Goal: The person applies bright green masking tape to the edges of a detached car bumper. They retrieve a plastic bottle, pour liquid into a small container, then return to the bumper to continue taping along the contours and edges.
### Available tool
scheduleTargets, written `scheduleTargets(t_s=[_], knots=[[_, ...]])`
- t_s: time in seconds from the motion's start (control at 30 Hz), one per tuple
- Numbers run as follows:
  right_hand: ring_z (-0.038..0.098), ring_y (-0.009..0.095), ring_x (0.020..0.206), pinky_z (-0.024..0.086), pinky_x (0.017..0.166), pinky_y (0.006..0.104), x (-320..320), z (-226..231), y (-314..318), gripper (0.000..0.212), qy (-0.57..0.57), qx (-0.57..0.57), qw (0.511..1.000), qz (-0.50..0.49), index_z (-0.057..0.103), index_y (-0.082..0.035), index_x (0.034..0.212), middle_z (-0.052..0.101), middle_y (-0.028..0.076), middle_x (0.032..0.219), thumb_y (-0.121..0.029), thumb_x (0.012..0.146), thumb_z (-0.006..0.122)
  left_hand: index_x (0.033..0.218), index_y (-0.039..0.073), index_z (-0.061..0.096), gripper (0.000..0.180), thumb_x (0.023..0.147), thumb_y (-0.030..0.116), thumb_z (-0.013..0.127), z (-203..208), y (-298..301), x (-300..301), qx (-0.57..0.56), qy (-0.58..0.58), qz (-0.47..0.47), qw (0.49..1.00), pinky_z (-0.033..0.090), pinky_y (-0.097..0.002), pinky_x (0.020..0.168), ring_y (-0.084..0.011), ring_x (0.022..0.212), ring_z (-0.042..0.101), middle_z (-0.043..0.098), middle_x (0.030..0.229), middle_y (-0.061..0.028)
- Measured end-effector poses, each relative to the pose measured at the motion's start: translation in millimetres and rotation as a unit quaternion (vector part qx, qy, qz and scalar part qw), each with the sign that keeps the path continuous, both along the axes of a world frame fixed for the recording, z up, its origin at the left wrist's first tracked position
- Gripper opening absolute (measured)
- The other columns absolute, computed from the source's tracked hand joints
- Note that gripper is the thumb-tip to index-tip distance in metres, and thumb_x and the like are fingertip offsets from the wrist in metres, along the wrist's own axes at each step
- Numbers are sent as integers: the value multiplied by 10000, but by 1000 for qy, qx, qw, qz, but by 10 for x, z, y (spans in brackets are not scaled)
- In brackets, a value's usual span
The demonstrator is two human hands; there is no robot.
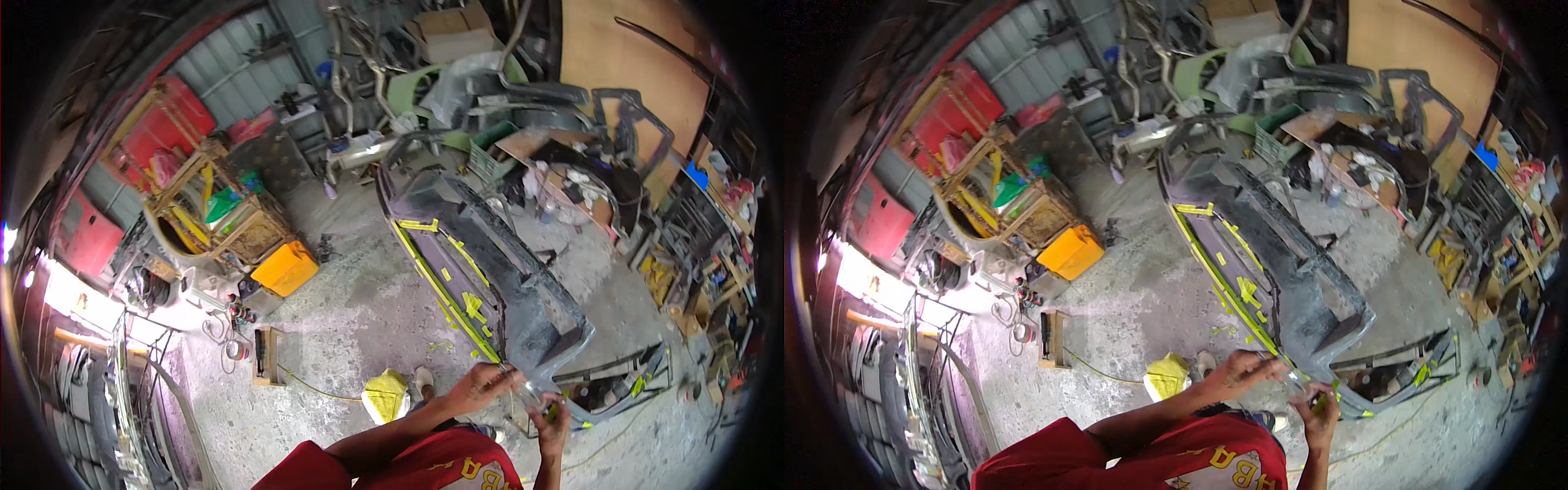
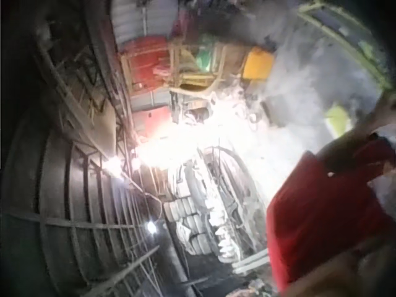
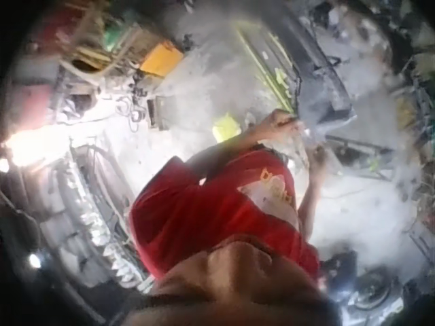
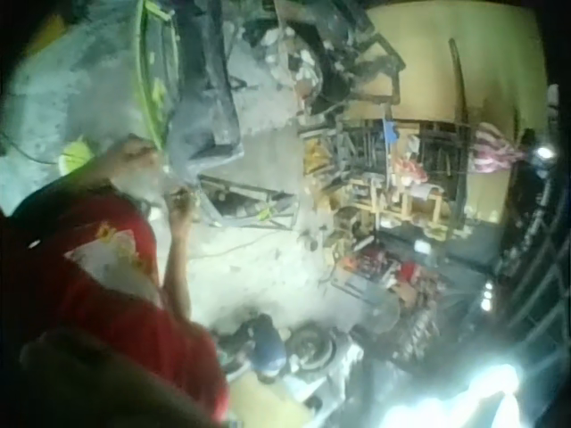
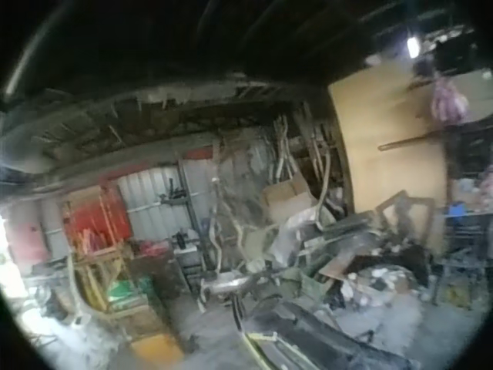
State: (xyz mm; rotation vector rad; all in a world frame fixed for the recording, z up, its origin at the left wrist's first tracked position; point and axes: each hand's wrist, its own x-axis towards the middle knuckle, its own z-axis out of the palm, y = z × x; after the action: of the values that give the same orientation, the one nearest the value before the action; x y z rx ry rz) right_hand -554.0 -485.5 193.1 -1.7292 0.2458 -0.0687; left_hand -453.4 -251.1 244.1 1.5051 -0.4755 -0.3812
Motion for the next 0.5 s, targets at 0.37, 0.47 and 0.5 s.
scheduleTargets(t_s=[0.37,0.47,0.5], knots=[[579,79,781,475,693,247,1117,68,1548,416,82,94,992,13,671,-60,1146,653,-16,927,-63,785,877,1095,-29,706,196,1046,111,579,359,1526,983,68,67,65,993,570,-277,676,-144,821,730,748,939,-124],[553,58,729,463,655,230,1193,86,1687,418,81,75,994,-1,669,-66,1152,626,-34,873,-55,787,873,1105,-37,701,198,1052,93,560,284,1660,1213,87,0,-16,996,571,-280,673,-154,826,732,747,942,-115],[548,58,722,459,651,228,1190,143,1704,418,81,101,992,-11,669,-66,1154,621,-36,853,-56,789,871,1105,-37,701,198,1052,93,560,282,1677,1199,94,4,-15,995,571,-280,673,-154,826,732,747,942,-115]])
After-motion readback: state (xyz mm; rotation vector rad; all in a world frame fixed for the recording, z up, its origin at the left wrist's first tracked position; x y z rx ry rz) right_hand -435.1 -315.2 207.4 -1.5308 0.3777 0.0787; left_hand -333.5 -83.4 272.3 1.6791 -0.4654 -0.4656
